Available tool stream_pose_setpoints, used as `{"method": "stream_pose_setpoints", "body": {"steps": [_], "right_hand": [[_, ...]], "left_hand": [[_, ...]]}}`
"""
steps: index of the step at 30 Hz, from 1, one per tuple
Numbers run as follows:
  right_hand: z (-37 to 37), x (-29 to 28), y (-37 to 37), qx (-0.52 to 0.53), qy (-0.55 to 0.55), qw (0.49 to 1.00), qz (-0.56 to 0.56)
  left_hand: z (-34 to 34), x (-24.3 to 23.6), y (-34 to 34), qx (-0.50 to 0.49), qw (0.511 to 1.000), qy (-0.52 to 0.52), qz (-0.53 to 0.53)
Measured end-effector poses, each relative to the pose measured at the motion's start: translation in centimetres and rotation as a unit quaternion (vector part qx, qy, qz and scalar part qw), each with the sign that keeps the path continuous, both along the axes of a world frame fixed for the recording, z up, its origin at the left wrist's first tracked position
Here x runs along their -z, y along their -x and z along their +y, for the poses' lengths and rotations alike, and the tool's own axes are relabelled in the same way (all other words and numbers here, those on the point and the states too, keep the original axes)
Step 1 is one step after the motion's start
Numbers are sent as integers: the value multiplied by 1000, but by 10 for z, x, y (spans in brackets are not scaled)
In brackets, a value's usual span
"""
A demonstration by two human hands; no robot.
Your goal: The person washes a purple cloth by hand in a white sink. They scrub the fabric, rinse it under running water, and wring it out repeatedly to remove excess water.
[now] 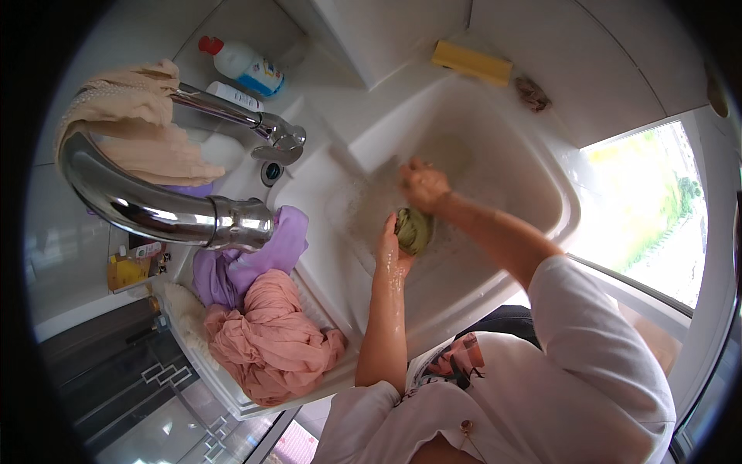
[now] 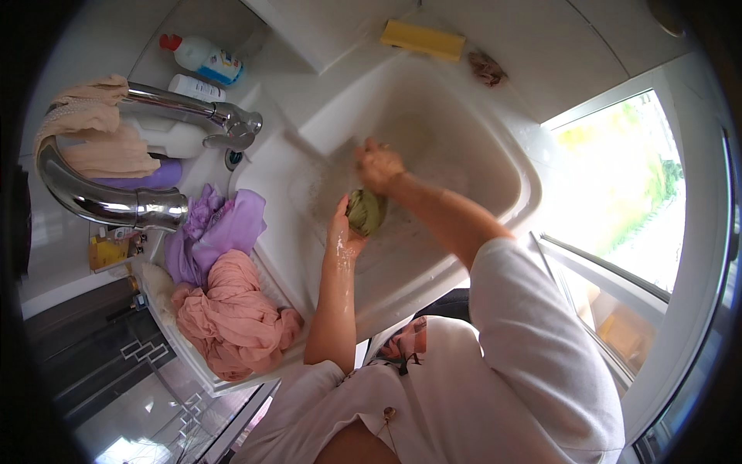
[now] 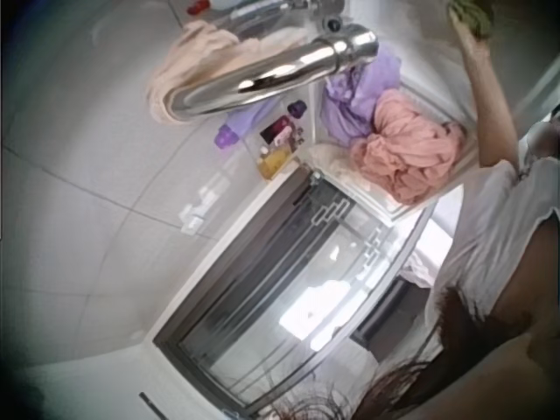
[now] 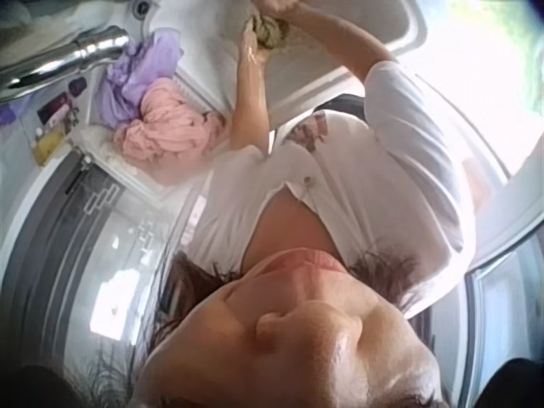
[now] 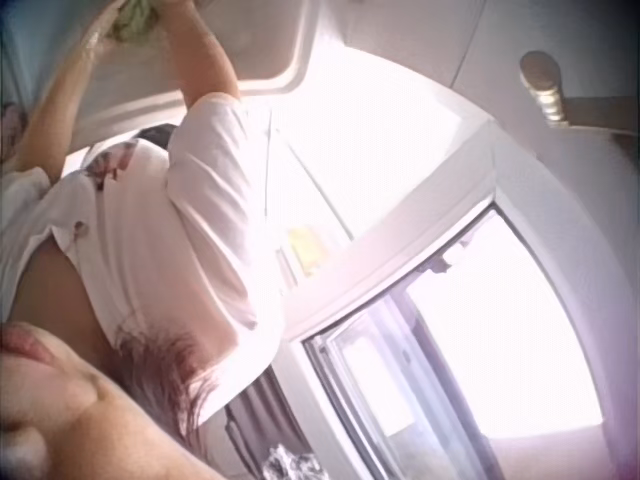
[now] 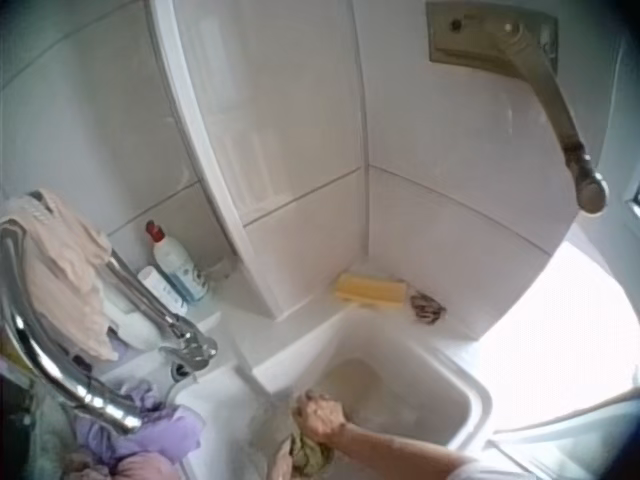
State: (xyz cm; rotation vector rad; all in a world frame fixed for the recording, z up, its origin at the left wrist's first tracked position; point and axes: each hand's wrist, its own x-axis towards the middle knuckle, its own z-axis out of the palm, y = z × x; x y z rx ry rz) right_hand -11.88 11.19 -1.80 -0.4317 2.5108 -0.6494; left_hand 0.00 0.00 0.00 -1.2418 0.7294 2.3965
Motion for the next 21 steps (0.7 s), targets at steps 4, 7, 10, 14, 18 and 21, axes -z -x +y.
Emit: {"method": "stream_pose_setpoints", "body": {"steps": [4,7,10,14,18,21], "right_hand": [[52,39,21,122,-70,985,96],[35,26,3,149,-145,975,84],[-5,49,-26,90,-149,985,-10],[-34,39,-56,105,103,982,-122],[-59,-57,-99,37,235,959,152],[-51,-74,-99,-62,297,937,174]], "left_hand": [[-7,3,7,22,977,194,-84],[-42,82,-16,42,984,144,-91],[-29,84,-2,13,995,24,-97],[-12,30,3,-13,997,18,-75],[-37,50,-15,-122,942,-257,176],[-43,39,-16,-129,946,-214,208]]}}
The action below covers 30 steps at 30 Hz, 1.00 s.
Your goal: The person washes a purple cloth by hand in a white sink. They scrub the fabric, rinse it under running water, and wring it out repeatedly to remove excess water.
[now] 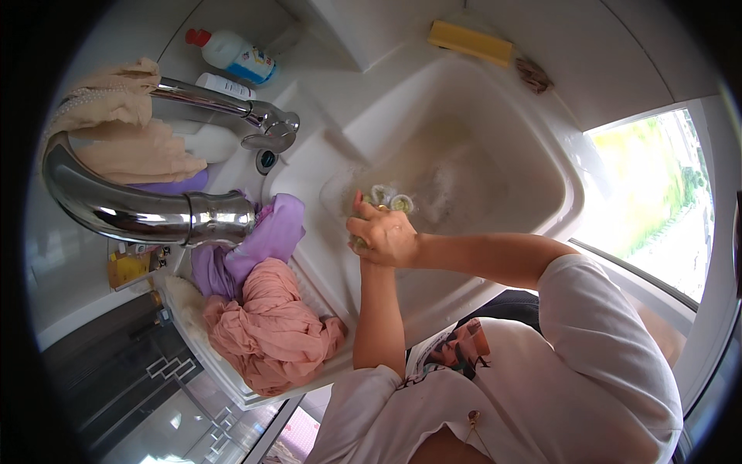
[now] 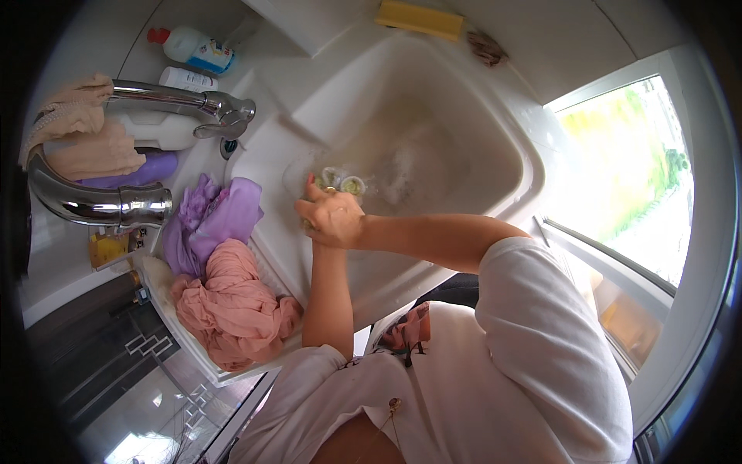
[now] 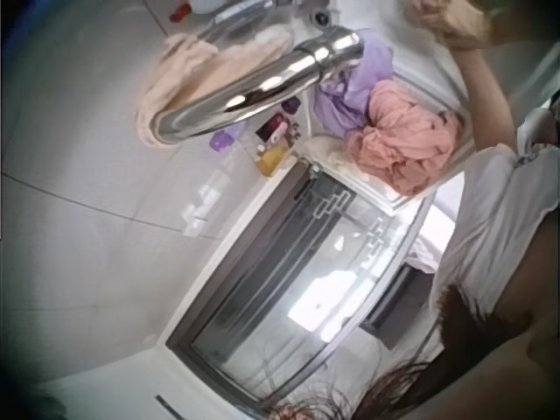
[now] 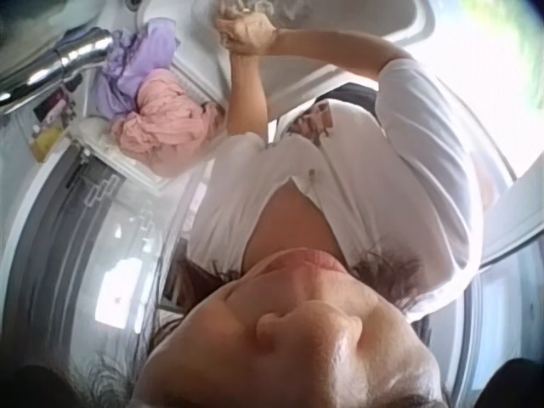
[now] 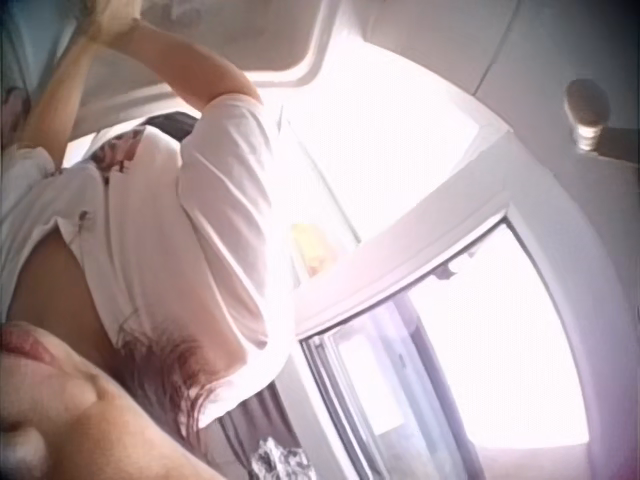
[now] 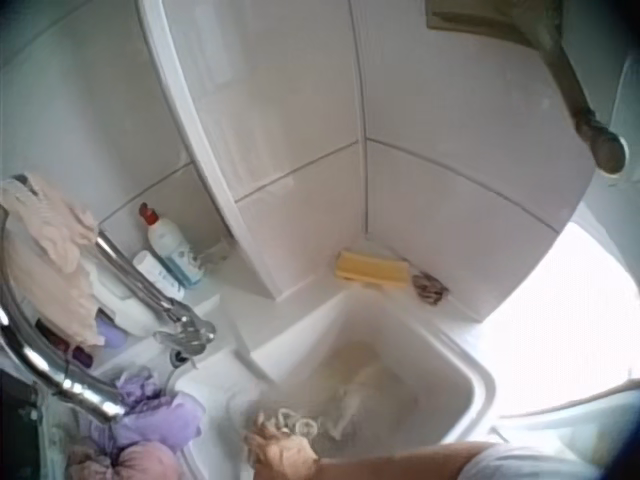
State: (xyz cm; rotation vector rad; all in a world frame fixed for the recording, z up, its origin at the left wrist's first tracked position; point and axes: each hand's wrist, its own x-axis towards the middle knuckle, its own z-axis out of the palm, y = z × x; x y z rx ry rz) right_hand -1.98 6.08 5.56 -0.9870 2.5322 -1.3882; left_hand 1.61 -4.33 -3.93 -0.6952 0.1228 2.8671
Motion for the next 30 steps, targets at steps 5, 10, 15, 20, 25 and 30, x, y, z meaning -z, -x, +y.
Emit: {"method": "stream_pose_setpoints", "body": {"steps": [5,10,15,20,25,30], "right_hand": [[0,-24,11,-59,56,991,109],[5,21,41,9,-38,999,-1],[59,76,97,132,-211,962,-115],[89,125,109,360,-314,878,-31],[43,132,78,251,-186,891,-329],[-2,32,12,86,-103,977,-166]], "left_hand": [[-3,21,-5,-273,834,-479,30],[20,-26,25,18,978,201,-52],[30,-46,27,94,904,339,-242],[7,-6,15,158,833,369,-381],[25,8,26,119,913,217,-323],[3,17,7,16,986,104,-126]]}}
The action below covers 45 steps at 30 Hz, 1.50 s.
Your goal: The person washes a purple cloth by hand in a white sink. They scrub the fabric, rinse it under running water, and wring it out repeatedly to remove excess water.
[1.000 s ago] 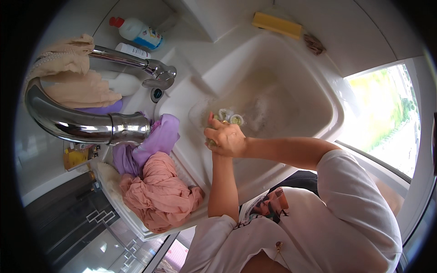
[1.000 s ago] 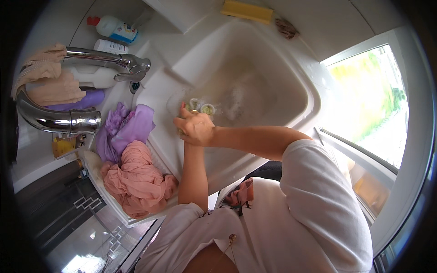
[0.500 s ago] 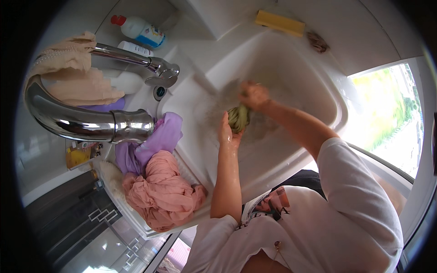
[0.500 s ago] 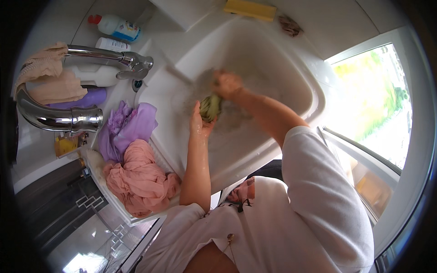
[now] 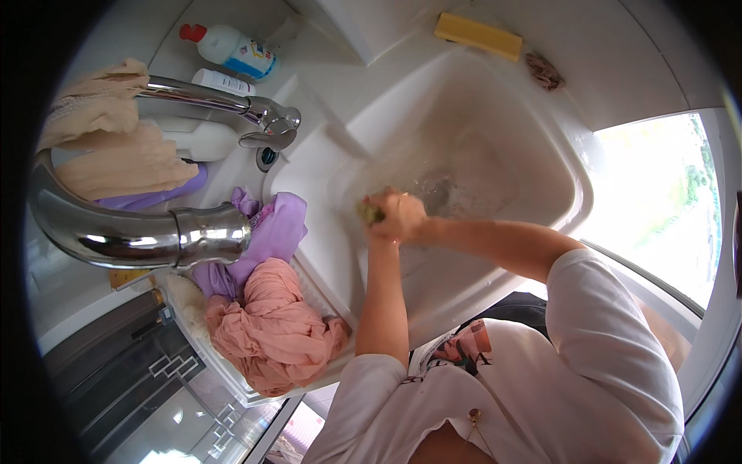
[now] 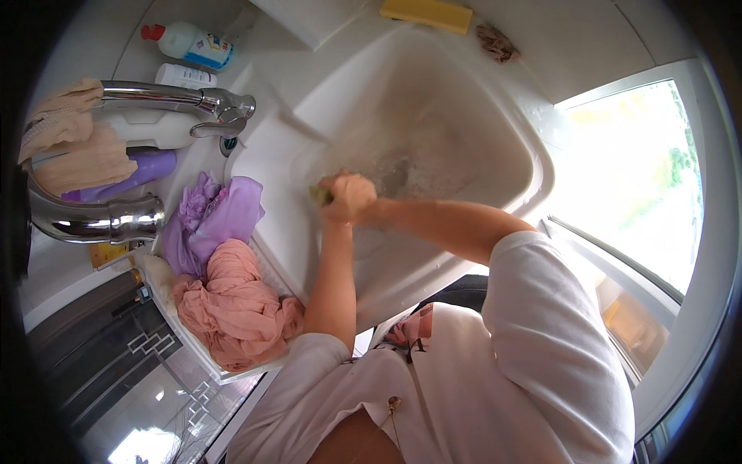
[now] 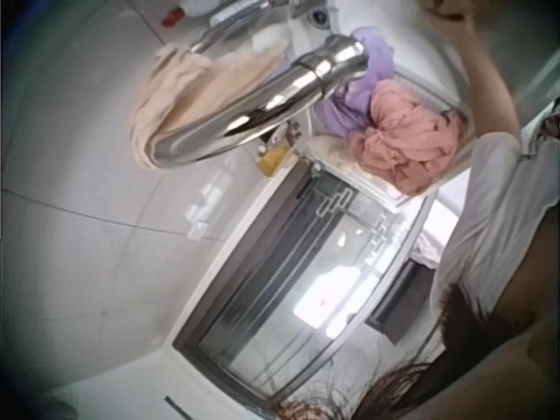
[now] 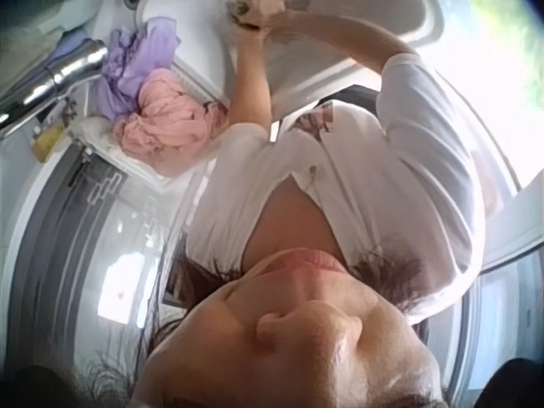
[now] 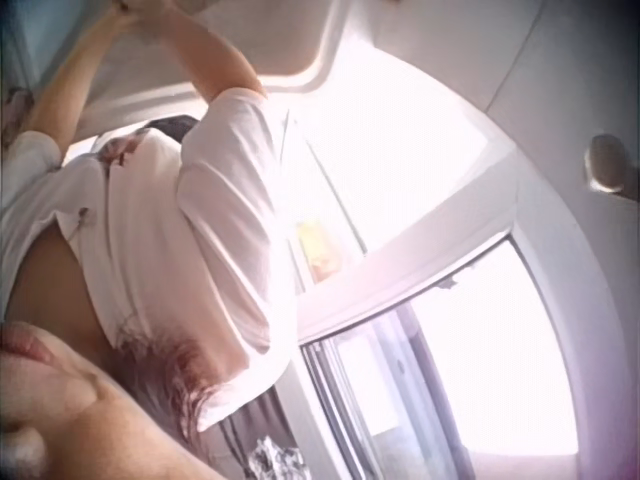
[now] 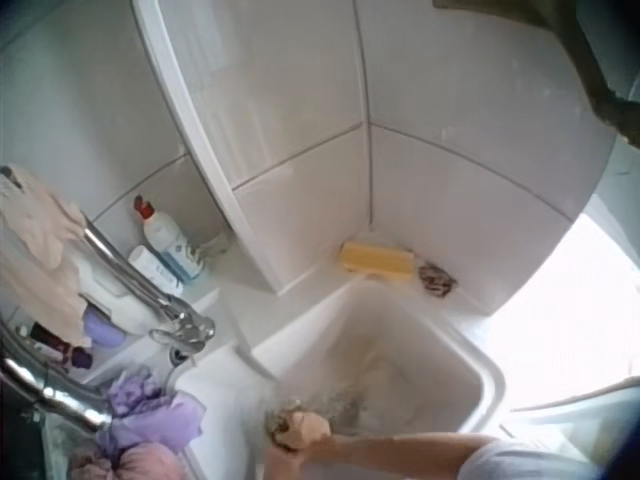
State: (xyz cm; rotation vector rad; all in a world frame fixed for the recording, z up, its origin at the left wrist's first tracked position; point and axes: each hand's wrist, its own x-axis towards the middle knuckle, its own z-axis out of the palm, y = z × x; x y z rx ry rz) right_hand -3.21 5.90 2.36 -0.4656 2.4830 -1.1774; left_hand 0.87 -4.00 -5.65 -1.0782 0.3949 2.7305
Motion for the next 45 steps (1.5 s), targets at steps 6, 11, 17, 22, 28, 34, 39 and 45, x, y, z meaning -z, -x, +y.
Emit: {"method": "stream_pose_setpoints", "body": {"steps": [6,11,17,22,28,34,39,45], "right_hand": [[-2,-39,-15,-44,126,968,213],[-5,-20,-2,-136,142,924,328],[14,17,44,50,-19,996,75],[81,76,98,111,-257,959,56],[61,58,77,209,-366,906,-43],[16,46,41,76,-24,985,-150],[14,-47,-1,6,109,978,177],[9,-53,6,20,188,927,324]], "left_hand": [[19,-83,6,23,989,97,107],[15,-101,23,58,987,147,9],[23,-38,22,69,977,191,-60],[13,-32,16,81,943,252,-200],[17,-18,18,123,925,210,-291],[16,-16,25,7,994,57,-93],[12,-60,25,70,971,-69,218],[10,-89,41,84,984,139,70]]}}
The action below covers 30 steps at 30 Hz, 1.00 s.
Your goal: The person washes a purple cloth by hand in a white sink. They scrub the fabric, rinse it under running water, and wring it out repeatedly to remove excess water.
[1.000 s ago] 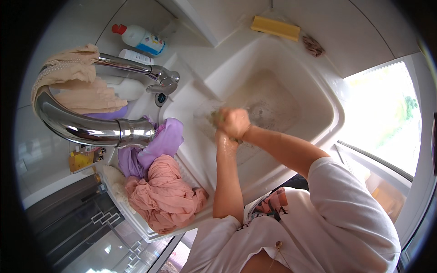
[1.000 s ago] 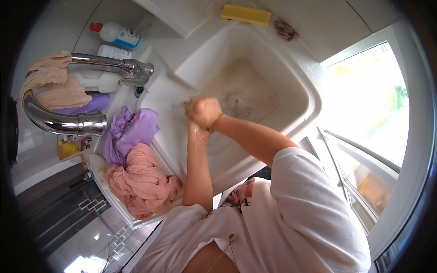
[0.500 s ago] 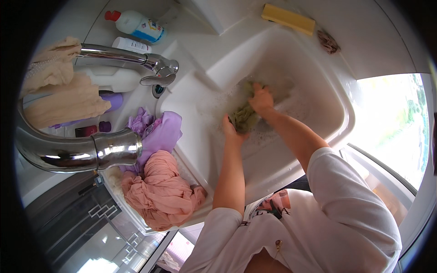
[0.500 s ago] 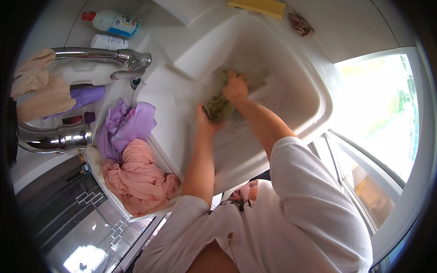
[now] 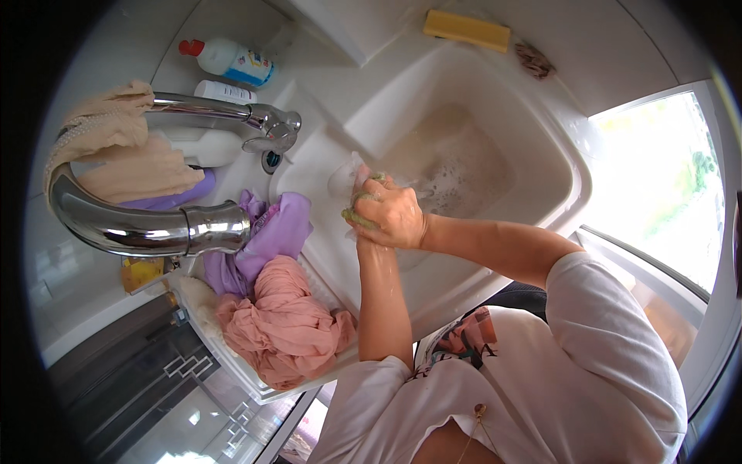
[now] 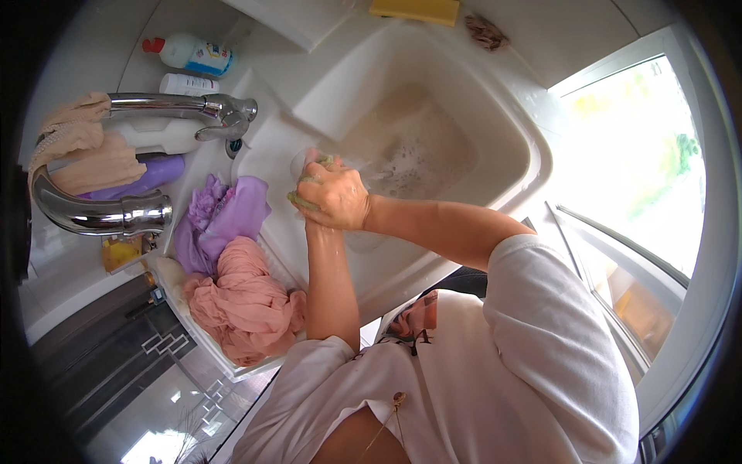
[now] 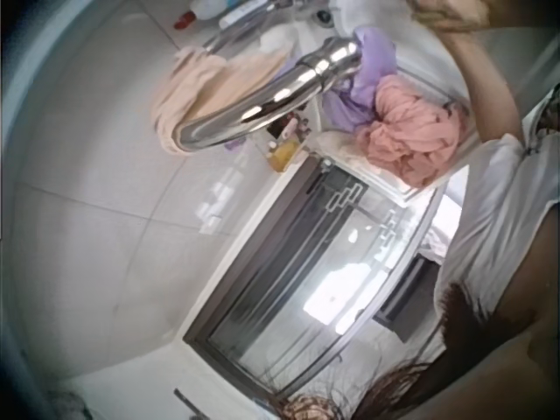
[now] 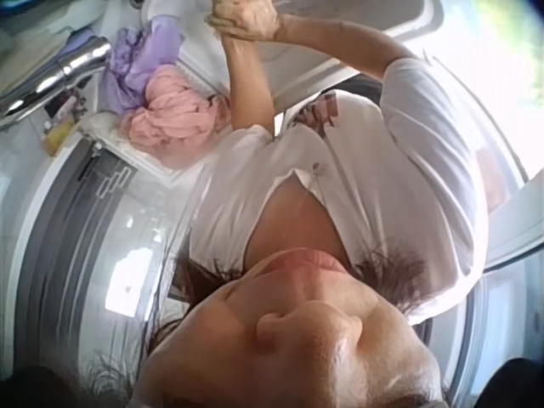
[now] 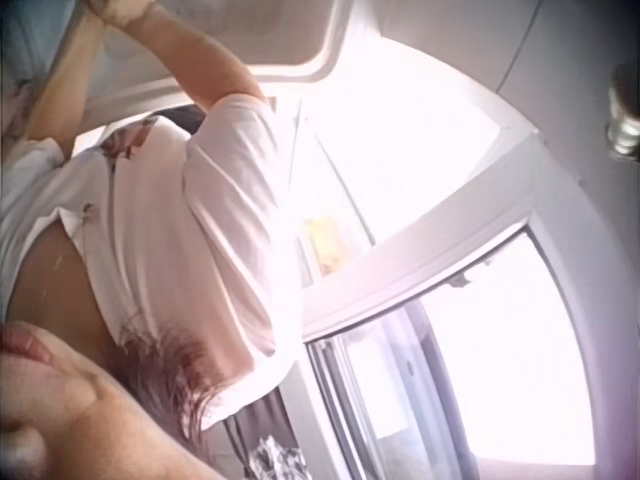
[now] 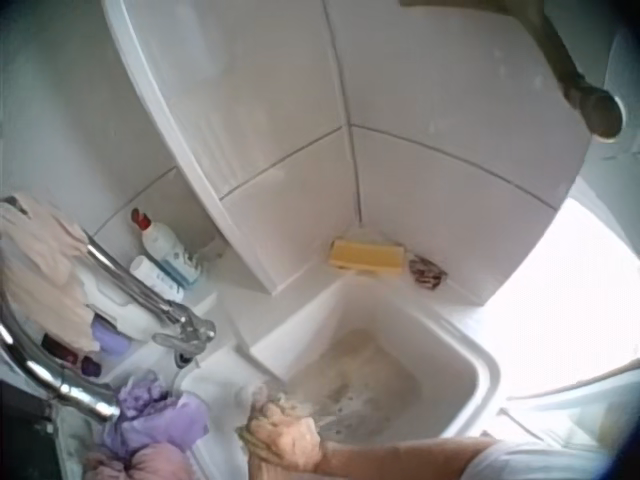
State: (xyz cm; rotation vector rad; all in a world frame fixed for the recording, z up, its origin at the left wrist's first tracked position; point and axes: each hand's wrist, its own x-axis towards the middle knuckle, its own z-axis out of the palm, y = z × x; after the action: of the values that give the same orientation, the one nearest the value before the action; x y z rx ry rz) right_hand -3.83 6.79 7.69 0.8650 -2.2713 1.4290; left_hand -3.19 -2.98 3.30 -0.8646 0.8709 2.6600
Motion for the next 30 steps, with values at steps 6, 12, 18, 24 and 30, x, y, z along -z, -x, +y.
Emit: {"method": "stream_pose_setpoints", "body": {"steps": [6,12,18,24,30], "right_hand": [[2,32,16,-32,-50,997,-50],[72,116,79,133,-266,889,-348],[73,142,74,251,-390,817,-342],[17,97,28,32,-209,852,-478],[6,19,-16,-10,-72,988,-133]], "left_hand": [[9,7,4,-27,987,95,-123],[20,60,-24,-99,968,134,-190],[-2,113,-33,4,950,42,-308],[23,61,-10,-89,972,-81,-200],[-7,54,-31,-4,978,-176,117]]}}
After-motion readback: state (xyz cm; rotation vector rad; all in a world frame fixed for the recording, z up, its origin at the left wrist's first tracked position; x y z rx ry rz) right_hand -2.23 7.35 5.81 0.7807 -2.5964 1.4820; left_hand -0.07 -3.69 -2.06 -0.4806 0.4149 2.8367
